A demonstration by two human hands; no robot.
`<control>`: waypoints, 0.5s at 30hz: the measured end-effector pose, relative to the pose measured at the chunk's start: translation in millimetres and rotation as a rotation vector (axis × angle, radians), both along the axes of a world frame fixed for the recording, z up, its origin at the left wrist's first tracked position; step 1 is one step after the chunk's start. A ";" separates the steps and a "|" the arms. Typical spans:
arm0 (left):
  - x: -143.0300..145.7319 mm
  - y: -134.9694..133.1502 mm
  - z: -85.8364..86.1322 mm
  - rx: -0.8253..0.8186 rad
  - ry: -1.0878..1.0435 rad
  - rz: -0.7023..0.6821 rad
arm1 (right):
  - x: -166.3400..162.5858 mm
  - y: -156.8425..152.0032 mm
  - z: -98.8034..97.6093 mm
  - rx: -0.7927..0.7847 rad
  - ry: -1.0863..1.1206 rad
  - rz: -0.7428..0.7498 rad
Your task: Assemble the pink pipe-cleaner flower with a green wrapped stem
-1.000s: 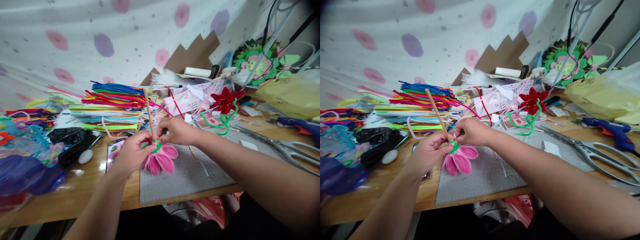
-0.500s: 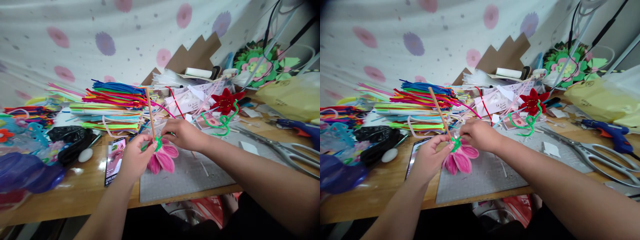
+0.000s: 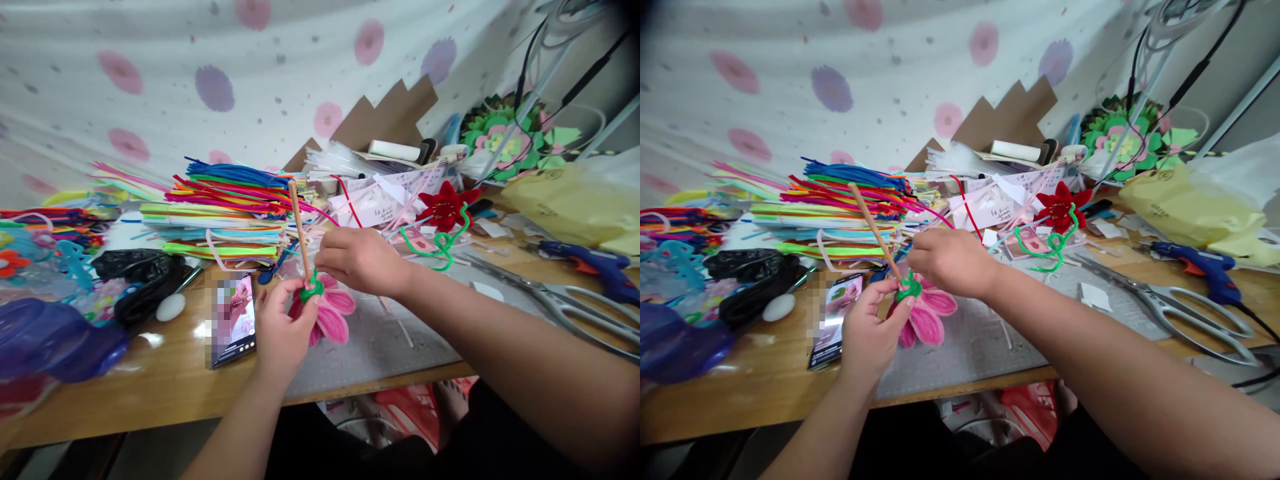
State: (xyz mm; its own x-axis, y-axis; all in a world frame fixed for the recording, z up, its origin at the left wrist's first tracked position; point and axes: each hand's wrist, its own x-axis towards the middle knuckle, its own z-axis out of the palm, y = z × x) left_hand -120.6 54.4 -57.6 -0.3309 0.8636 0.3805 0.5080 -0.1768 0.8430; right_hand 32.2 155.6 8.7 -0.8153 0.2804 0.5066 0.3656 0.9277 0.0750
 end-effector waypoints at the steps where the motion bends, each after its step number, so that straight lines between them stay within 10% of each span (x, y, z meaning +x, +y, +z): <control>1: 0.2 -0.6 0.6 0.007 0.021 0.010 | 1.5 2.0 4.6 0.054 -0.036 -0.006; 15: 3.0 -1.3 3.9 0.112 0.250 0.074 | 27.1 -74.8 49.9 0.137 -0.426 0.068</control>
State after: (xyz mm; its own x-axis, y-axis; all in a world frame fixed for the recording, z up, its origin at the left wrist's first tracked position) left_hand -117.5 53.0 -53.7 -0.2757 0.7884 0.5498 0.7128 -0.2161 0.6673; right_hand 59.3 80.9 58.6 -0.9735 0.1721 0.1507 0.2136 0.9197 0.3295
